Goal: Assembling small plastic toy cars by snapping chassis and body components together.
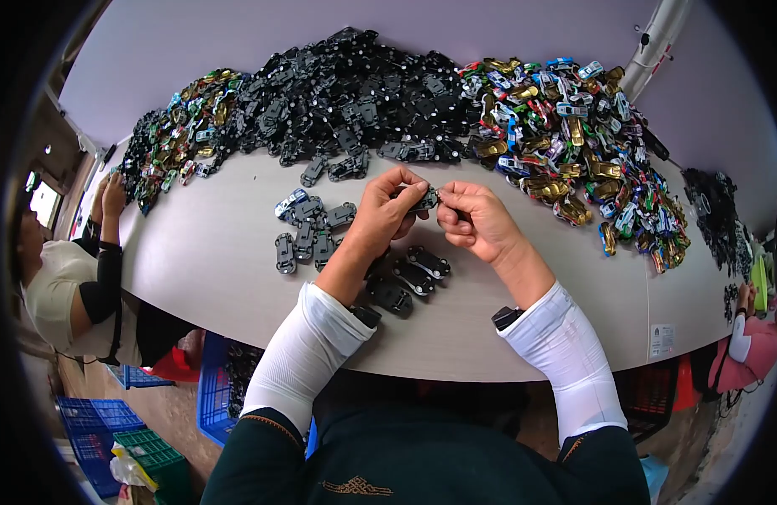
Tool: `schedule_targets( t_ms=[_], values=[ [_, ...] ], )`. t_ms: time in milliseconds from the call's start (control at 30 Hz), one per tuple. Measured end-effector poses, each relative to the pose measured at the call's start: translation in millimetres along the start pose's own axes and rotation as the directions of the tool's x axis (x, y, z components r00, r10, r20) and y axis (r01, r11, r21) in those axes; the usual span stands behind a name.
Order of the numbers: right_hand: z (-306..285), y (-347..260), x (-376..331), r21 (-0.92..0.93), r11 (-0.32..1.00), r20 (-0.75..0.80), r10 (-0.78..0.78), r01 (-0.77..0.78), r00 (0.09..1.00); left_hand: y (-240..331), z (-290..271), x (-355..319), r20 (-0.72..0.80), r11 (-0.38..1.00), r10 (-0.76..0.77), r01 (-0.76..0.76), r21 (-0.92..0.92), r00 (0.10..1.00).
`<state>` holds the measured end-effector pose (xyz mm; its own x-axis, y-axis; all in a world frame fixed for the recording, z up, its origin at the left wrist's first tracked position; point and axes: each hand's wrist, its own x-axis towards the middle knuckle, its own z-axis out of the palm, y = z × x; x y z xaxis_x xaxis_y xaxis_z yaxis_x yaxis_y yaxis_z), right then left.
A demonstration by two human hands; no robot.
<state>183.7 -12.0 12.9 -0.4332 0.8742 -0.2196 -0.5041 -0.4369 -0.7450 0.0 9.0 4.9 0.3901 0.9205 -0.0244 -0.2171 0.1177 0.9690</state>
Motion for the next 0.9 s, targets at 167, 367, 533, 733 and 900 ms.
schedule_targets(
  t_ms=[167, 367, 533, 733, 900],
  values=[
    [1, 4, 1, 0.019, 1.0, 0.024, 0.002, -0.002, 1.0, -3, 0, 1, -0.039, 1.0, 0.005, -0.004, 0.026, 0.999],
    [4, 6, 0, -0.087, 0.996, 0.016, -0.027, 0.028, 1.0, -1, -1, 0, -0.031, 0.999, -0.01, 0.011, 0.039, 0.999],
    [10, 10, -2, -0.351, 0.935, -0.095, -0.097, 0.058, 0.991, 1, 1, -3, -0.045, 0.974, 0.042, -0.03, 0.225, 0.998],
    [4, -1, -3, -0.306, 0.952, -0.013, -0.038, 0.032, 0.999, 4, 0, -3, -0.038, 0.982, -0.007, 0.014, 0.187, 0.999],
    [8, 1, -3, -0.471, 0.882, -0.1, -0.076, 0.02, 0.992, 5, 2, -3, -0.043, 0.956, 0.045, -0.03, 0.29, 0.998]
  ],
)
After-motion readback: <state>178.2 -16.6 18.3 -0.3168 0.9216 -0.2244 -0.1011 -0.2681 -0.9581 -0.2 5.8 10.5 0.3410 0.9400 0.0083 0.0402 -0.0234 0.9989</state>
